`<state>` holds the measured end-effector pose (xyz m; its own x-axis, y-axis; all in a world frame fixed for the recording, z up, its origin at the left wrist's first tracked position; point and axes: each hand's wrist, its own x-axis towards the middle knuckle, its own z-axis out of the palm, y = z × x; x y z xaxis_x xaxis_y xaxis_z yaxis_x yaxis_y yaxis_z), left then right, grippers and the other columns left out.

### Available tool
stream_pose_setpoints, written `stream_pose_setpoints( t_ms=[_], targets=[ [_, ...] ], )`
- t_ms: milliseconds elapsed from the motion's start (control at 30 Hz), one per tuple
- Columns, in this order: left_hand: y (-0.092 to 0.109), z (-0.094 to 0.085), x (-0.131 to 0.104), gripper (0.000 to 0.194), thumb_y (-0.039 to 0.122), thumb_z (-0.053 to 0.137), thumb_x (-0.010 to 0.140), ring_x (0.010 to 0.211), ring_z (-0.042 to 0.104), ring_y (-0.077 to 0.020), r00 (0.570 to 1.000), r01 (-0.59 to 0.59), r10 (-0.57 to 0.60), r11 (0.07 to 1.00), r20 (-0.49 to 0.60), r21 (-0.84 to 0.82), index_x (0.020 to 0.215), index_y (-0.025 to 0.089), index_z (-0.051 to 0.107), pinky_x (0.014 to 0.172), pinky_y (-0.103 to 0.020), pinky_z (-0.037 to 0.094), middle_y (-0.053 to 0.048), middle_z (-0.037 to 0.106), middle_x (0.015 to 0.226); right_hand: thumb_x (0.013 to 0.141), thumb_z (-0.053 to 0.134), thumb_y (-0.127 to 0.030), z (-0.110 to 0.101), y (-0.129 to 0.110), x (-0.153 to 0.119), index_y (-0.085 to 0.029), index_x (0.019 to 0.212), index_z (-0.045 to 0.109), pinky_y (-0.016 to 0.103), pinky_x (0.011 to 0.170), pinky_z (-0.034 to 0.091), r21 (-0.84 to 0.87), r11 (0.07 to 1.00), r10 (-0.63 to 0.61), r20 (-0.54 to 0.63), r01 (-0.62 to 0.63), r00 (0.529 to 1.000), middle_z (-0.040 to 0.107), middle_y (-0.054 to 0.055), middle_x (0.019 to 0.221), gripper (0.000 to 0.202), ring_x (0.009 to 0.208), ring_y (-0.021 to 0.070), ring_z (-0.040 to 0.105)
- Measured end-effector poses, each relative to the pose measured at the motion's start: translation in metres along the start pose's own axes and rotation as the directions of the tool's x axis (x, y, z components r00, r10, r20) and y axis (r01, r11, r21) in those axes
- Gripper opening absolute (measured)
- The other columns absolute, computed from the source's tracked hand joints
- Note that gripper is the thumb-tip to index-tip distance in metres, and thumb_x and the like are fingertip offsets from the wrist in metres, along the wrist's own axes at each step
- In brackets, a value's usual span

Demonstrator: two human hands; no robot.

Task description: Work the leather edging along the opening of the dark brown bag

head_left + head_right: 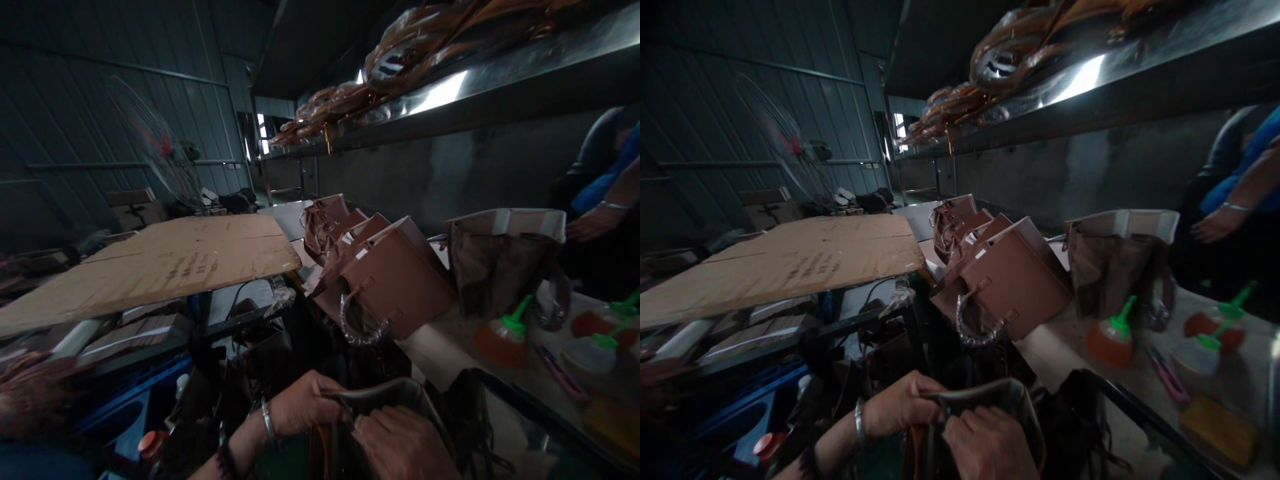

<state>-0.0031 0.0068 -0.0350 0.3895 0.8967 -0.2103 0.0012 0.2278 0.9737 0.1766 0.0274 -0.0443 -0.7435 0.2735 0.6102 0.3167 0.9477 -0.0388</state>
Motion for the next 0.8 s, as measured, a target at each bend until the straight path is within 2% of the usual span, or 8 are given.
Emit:
stream_pose_setpoints(
  t_ms=[100, 167, 233, 333, 400, 600, 800],
  targets=[
    [0.001, 0.001, 0.000, 0.022, 0.024, 0.062, 0.060, 0.057, 0.042, -0.0085, 1.000, 0.003, -0.003, 1.000, 0.020, -0.011, 0.077, 0.011, 0.067, 0.060, -0.019, 0.036, 0.002, 0.054, 0.062, 0.087, 0.018, -0.014, -0.002, 0.001, -0.001, -0.019, 0.067, 0.051, 0.027, 0.045, 0.028, -0.021, 0.998, -0.054, -0.005, 0.054, 0.999, 0.052, -0.001, 0.051, 0.038, 0.045, 0.0125, 0.046],
    [0.000, 0.000, -0.001, 0.023, 0.026, 0.063, 0.060, 0.057, 0.043, -0.0089, 1.000, 0.008, -0.008, 1.000, 0.005, -0.003, 0.078, 0.011, 0.067, 0.060, -0.019, 0.036, 0.002, 0.055, 0.062, 0.086, 0.021, -0.014, -0.004, 0.001, -0.001, -0.019, 0.070, 0.053, 0.026, 0.048, 0.031, 0.042, 0.999, 0.002, 0.007, -0.003, 1.000, 0.054, 0.000, 0.054, 0.036, 0.049, 0.0125, 0.049],
    [-0.001, -0.001, -0.001, 0.026, 0.028, 0.064, 0.060, 0.058, 0.044, -0.0093, 1.000, 0.017, -0.017, 1.000, -0.008, 0.002, 0.079, 0.011, 0.067, 0.061, -0.020, 0.036, 0.001, 0.057, 0.064, 0.086, 0.025, -0.016, -0.006, 0.001, -0.002, -0.020, 0.070, 0.054, 0.024, 0.051, 0.035, 0.133, 0.975, 0.170, 0.066, -0.177, 0.983, 0.056, 0.000, 0.058, 0.033, 0.053, 0.0120, 0.052],
    [0.000, -0.002, -0.001, 0.027, 0.030, 0.066, 0.058, 0.058, 0.043, -0.0089, 0.999, 0.039, -0.039, 0.999, -0.019, -0.006, 0.077, 0.011, 0.066, 0.060, -0.019, 0.036, 0.001, 0.056, 0.063, 0.085, 0.031, -0.021, -0.005, 0.003, -0.004, -0.021, 0.071, 0.054, 0.020, 0.055, 0.037, 0.181, 0.870, 0.426, 0.193, -0.459, 0.884, 0.060, -0.001, 0.065, 0.027, 0.060, 0.0108, 0.056],
    [0.002, -0.002, 0.000, 0.026, 0.030, 0.067, 0.057, 0.057, 0.042, -0.0082, 0.998, 0.051, -0.051, 0.999, -0.028, -0.014, 0.075, 0.011, 0.066, 0.059, -0.018, 0.035, 0.002, 0.055, 0.060, 0.084, 0.033, -0.024, -0.003, 0.005, -0.004, -0.022, 0.071, 0.055, 0.020, 0.056, 0.038, 0.149, 0.820, 0.512, 0.240, -0.553, 0.824, 0.061, -0.002, 0.067, 0.026, 0.061, 0.0110, 0.057],
    [-0.002, -0.006, 0.000, 0.031, 0.036, 0.065, 0.062, 0.058, 0.042, -0.0080, 0.999, 0.036, -0.036, 0.999, 0.002, 0.003, 0.081, 0.011, 0.065, 0.058, -0.018, 0.035, 0.002, 0.054, 0.064, 0.085, 0.032, -0.026, -0.001, 0.007, 0.001, -0.024, 0.071, 0.056, 0.022, 0.056, 0.037, 0.030, 0.776, 0.593, 0.306, -0.630, 0.745, 0.063, -0.002, 0.068, 0.027, 0.064, 0.0133, 0.059],
    [-0.009, -0.009, 0.000, 0.039, 0.037, 0.061, 0.068, 0.072, 0.049, -0.0123, 0.998, -0.053, 0.053, 0.999, 0.019, 0.012, 0.099, 0.013, 0.058, 0.071, -0.022, 0.037, -0.003, 0.059, 0.083, 0.085, 0.032, -0.027, 0.001, 0.005, 0.000, -0.025, 0.073, 0.055, 0.023, 0.054, 0.036, 0.020, 0.769, 0.607, 0.290, -0.639, 0.740, 0.063, -0.002, 0.069, 0.026, 0.064, 0.0138, 0.060]
  ],
)
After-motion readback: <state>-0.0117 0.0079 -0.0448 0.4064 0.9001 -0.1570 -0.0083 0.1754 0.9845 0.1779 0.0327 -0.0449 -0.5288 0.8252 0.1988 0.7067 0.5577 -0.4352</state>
